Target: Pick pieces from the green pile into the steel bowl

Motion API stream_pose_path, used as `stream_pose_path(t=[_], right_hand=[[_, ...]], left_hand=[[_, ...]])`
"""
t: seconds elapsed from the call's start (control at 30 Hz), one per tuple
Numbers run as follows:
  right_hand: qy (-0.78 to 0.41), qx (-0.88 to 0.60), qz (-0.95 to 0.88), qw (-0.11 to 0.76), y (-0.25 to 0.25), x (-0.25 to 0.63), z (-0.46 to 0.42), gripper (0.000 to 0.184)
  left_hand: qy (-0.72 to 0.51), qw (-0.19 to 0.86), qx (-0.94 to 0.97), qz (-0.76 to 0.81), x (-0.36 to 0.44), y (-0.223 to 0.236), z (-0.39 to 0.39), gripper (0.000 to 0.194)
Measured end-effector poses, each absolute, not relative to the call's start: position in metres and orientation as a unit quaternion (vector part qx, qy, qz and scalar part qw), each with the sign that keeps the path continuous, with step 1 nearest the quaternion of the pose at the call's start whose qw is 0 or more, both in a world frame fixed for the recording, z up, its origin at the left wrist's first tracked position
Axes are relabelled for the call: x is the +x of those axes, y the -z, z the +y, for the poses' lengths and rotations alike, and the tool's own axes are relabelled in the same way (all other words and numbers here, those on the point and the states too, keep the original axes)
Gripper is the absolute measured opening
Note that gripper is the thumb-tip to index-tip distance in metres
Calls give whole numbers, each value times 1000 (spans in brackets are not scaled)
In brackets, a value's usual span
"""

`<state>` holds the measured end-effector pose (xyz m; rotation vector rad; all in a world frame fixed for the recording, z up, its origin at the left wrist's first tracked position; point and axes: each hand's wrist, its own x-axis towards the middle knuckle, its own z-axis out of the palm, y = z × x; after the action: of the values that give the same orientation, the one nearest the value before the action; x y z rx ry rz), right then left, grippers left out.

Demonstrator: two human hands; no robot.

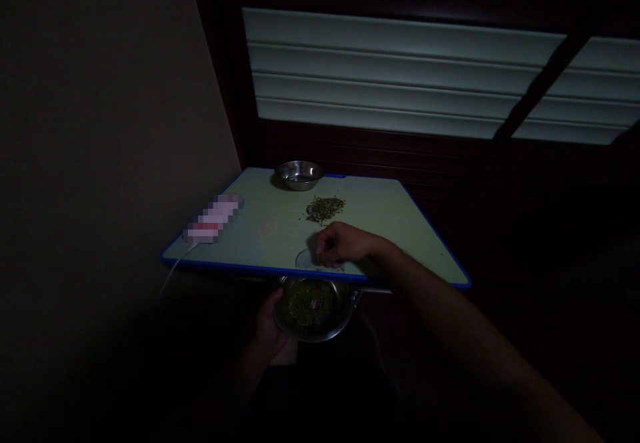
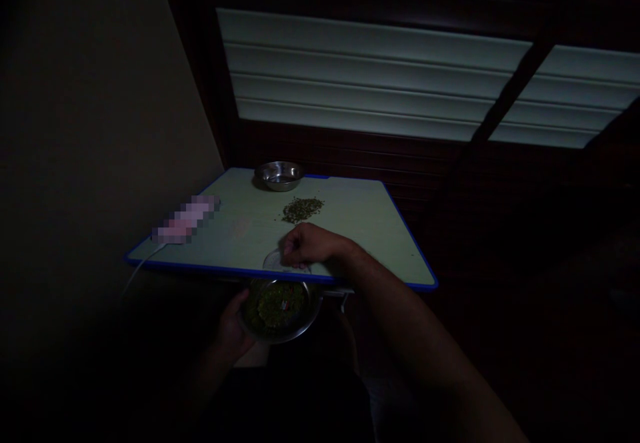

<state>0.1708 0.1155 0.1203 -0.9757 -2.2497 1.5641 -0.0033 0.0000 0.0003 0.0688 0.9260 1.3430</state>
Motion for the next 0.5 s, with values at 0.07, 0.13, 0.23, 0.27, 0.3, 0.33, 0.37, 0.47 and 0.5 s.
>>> stream_pose_path(t=[0.07,0.13,0.23,0.27,0.3,0.33,0.37,0.47,0.5], right_hand=[[-536,-331,-768,115,-120,171,115,10],[-534,-333,-769,116,-120,172,114,10],[-531,-335,-769,117,-120,172,112,10],[-531,-333,-770,117,-120,173,112,10],[-531,-330,-772,115,-121,173,112,10],[-532,-327,-773,114,-122,174,113,10],[-532,-327,-772,118,-123,175,114,10],[-518,-354,-759,173,-127,180,125,13],[-506,-371,-751,207,-127,183,130,14]], left_hand=[[-599,686,32,411,-4,1,0,16],[-599,691,36,404,-4,2,0,16],[-596,699,49,392,-6,6,0,20],[-595,700,52,391,-6,6,0,21],[-595,698,53,394,-6,7,0,22],[-595,696,52,399,-6,7,0,22],[-595,694,51,402,-6,7,0,22],[-601,686,41,409,-6,5,0,19],[-604,684,37,408,-5,4,0,18]])
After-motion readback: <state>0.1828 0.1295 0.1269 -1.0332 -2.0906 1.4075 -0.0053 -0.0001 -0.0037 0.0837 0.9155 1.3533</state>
